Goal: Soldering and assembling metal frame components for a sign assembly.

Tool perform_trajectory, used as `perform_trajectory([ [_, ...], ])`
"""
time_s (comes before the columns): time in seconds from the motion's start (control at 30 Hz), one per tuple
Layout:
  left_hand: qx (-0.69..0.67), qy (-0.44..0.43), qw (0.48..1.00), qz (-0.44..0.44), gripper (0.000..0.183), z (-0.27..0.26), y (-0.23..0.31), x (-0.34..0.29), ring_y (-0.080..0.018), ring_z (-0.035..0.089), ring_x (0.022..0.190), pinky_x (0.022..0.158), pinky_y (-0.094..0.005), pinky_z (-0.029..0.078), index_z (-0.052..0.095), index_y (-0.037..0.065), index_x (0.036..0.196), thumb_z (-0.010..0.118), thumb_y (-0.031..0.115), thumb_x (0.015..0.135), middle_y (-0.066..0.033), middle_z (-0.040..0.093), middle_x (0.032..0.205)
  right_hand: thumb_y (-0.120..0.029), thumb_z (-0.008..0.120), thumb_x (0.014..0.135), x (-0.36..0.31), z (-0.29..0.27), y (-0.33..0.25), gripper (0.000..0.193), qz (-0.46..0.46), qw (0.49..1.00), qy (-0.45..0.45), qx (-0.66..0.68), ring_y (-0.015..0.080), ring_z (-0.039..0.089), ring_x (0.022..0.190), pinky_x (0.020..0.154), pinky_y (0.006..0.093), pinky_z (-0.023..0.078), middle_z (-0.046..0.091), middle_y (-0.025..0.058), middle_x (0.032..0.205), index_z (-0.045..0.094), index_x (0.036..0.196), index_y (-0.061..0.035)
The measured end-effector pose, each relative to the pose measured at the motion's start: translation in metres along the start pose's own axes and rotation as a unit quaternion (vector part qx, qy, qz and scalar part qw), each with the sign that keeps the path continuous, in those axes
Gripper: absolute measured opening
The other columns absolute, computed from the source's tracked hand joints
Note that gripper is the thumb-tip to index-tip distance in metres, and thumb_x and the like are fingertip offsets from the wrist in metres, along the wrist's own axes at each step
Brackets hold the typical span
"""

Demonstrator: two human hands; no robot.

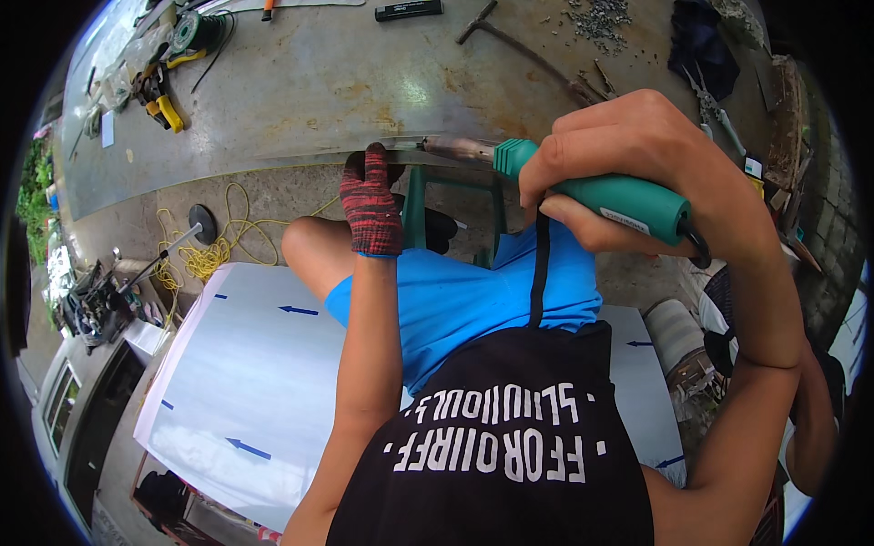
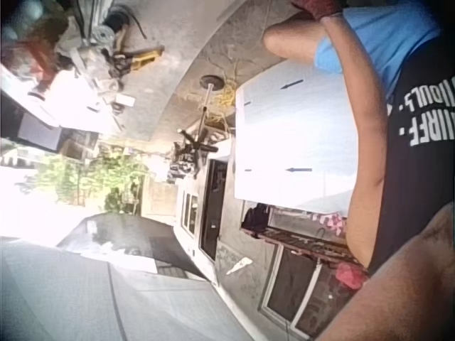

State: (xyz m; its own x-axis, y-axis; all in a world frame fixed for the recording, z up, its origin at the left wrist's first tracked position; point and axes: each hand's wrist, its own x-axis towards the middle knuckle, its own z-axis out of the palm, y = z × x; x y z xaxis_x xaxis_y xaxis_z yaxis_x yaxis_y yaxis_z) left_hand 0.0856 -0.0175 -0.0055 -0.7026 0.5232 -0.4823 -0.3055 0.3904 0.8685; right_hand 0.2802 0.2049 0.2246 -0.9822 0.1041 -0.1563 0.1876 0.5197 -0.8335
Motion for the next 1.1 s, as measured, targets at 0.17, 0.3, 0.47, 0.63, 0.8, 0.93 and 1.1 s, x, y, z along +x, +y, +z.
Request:
perform_trajectory([
  [0.17, 0.002, -0.003, 1.0, 0.0, 0.035, -0.002, -0.003, 0.001, -0.0157, 0.059, 0.079, 0.077, -0.0318, 0.05, 0.065, -0.002, 0.101, 0.069, 0.033, 0.1, -0.0087, 0.069, 0.089, -0.003, 0.072, 0.073, 0.001, 0.0, 0.0, 0.02, 0.013, 1.0, 0.002, -0.011, 0.0261, 0.072, 0.071, 0.066, 0.0353, 0.059, 0.073, 0.0084, 0.081, 0.075, 0.092, -0.0084],
  [0.3, -0.003, -0.002, 1.0, 0.003, 0.035, 0.0, -0.001, 0.0, -0.0153, 0.059, 0.078, 0.076, -0.0318, 0.05, 0.065, -0.002, 0.1, 0.069, 0.033, 0.1, -0.008, 0.068, 0.088, -0.002, 0.072, 0.072, 0.0, -0.001, 0.003, 0.02, 0.022, 1.0, 0.004, -0.009, 0.0251, 0.073, 0.071, 0.067, 0.0347, 0.06, 0.073, 0.0082, 0.08, 0.075, 0.091, -0.0085],
  [0.47, 0.011, -0.002, 1.0, 0.002, 0.035, 0.0, 0.002, 0.0, -0.0145, 0.059, 0.079, 0.077, -0.0317, 0.051, 0.064, -0.001, 0.099, 0.069, 0.033, 0.1, -0.0078, 0.067, 0.088, -0.003, 0.072, 0.072, 0.0, -0.002, 0.004, 0.02, 0.01, 1.0, 0.004, -0.008, 0.0255, 0.073, 0.072, 0.068, 0.0353, 0.06, 0.073, 0.0081, 0.08, 0.075, 0.091, -0.0084],
  [0.63, 0.008, -0.007, 1.0, -0.007, 0.035, 0.001, 0.013, -0.004, -0.0152, 0.061, 0.08, 0.077, -0.0323, 0.052, 0.064, -0.001, 0.1, 0.068, 0.033, 0.101, -0.0083, 0.067, 0.09, -0.004, 0.073, 0.072, 0.003, -0.006, 0.006, 0.019, -0.001, 1.0, -0.014, -0.015, 0.0266, 0.072, 0.073, 0.069, 0.0361, 0.06, 0.073, 0.0084, 0.082, 0.074, 0.091, -0.008],
  [0.8, 0.005, -0.017, 1.0, -0.013, 0.036, -0.001, 0.013, -0.004, -0.016, 0.062, 0.083, 0.079, -0.0329, 0.053, 0.064, -0.002, 0.105, 0.068, 0.033, 0.101, -0.0091, 0.068, 0.094, -0.005, 0.074, 0.072, 0.009, -0.012, 0.005, 0.018, -0.02, 0.999, -0.044, -0.002, 0.0267, 0.071, 0.074, 0.068, 0.037, 0.058, 0.072, 0.0085, 0.082, 0.073, 0.09, -0.008],
  [0.93, 0.004, -0.018, 1.0, -0.014, 0.036, 0.0, 0.016, -0.005, -0.0162, 0.062, 0.084, 0.079, -0.0328, 0.053, 0.064, -0.003, 0.107, 0.067, 0.032, 0.102, -0.0091, 0.067, 0.095, -0.005, 0.075, 0.072, 0.01, -0.01, 0.006, 0.017, -0.019, 0.999, -0.051, -0.004, 0.0265, 0.07, 0.071, 0.065, 0.0376, 0.057, 0.071, 0.0081, 0.08, 0.073, 0.088, -0.008],
  [1.1, 0.006, -0.01, 1.0, -0.009, 0.035, 0.004, 0.019, -0.007, -0.0159, 0.062, 0.083, 0.079, -0.0323, 0.053, 0.065, -0.003, 0.105, 0.067, 0.032, 0.101, -0.0091, 0.067, 0.095, -0.012, 0.077, 0.074, 0.011, -0.005, 0.013, 0.015, -0.084, 0.996, -0.026, -0.014, 0.0235, 0.054, 0.056, 0.052, 0.0375, 0.042, 0.052, 0.0053, 0.065, 0.073, 0.088, -0.0092],
])
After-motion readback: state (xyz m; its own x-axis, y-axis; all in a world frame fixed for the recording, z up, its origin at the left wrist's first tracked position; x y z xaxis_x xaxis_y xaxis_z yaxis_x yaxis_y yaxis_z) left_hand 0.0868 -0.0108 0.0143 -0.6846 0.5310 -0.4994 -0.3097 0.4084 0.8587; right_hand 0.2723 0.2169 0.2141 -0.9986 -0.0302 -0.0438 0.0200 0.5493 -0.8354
